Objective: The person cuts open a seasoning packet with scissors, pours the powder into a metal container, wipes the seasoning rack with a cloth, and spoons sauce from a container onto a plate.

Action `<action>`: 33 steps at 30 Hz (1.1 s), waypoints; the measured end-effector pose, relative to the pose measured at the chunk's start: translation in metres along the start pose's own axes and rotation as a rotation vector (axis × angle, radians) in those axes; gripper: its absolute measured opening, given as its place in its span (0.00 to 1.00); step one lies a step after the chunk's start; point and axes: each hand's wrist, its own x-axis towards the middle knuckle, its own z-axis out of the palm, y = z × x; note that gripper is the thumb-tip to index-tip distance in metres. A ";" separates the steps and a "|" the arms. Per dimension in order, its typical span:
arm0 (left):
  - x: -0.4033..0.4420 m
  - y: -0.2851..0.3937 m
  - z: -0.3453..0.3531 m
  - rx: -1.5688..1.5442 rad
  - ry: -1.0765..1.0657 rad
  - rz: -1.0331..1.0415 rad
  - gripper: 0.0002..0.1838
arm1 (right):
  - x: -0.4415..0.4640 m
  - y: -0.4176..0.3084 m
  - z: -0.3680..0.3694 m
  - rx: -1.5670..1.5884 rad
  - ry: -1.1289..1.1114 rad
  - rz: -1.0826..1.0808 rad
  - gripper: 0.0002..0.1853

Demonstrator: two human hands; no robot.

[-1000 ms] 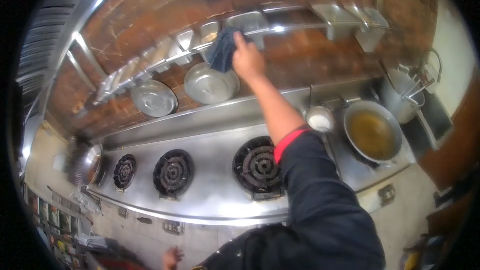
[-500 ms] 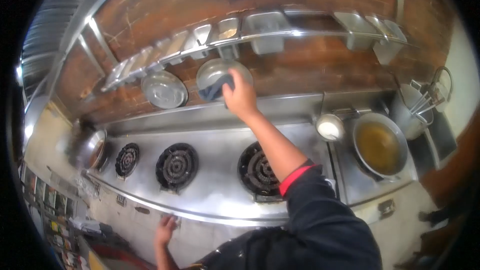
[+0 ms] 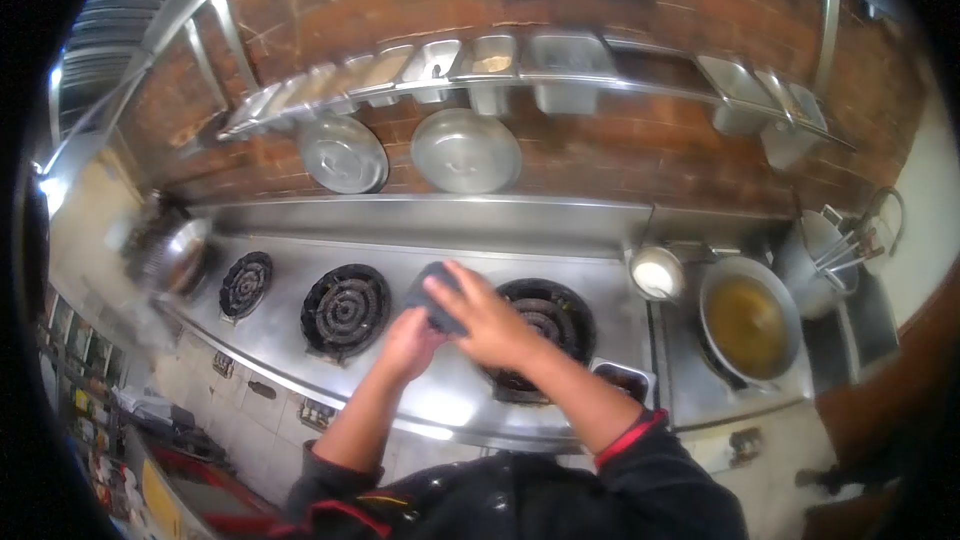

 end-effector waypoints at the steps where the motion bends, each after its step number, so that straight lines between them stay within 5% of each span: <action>1: -0.005 0.011 0.014 0.083 -0.197 -0.056 0.25 | -0.002 0.008 -0.014 0.016 -0.057 0.134 0.37; 3: -0.021 0.028 0.039 0.253 -0.297 0.071 0.24 | -0.001 0.039 -0.035 0.303 0.072 0.235 0.38; 7: -0.039 0.032 0.029 0.609 -0.402 0.235 0.26 | 0.046 0.064 -0.124 -0.019 0.796 0.286 0.32; 10: -0.046 0.019 -0.010 0.671 -0.289 0.026 0.24 | 0.091 0.097 -0.182 -0.286 1.318 0.238 0.32; 13: -0.042 0.022 -0.028 0.694 -0.229 -0.022 0.23 | 0.140 0.120 -0.174 -0.435 1.274 0.308 0.30; 15: -0.035 0.023 -0.039 0.689 -0.208 -0.033 0.25 | 0.172 0.116 -0.134 -0.506 0.982 0.366 0.31; 17: -0.026 0.020 -0.062 0.695 -0.197 -0.050 0.27 | 0.200 0.127 -0.083 -0.568 0.926 0.193 0.32; 23: -0.147 -0.039 -0.252 0.752 0.529 -0.199 0.27 | 0.181 0.151 -0.108 -0.495 0.984 0.251 0.29; 26: -0.235 -0.064 -0.292 0.540 0.722 -0.374 0.24 | 0.175 0.163 -0.129 -0.669 1.262 0.318 0.27; 31: -0.249 -0.090 -0.321 0.529 0.664 -0.417 0.26 | 0.202 0.143 -0.073 -0.562 0.914 0.142 0.27; 33: -0.249 -0.085 -0.319 0.525 0.657 -0.396 0.26 | 0.195 0.146 -0.087 -0.557 0.947 0.081 0.26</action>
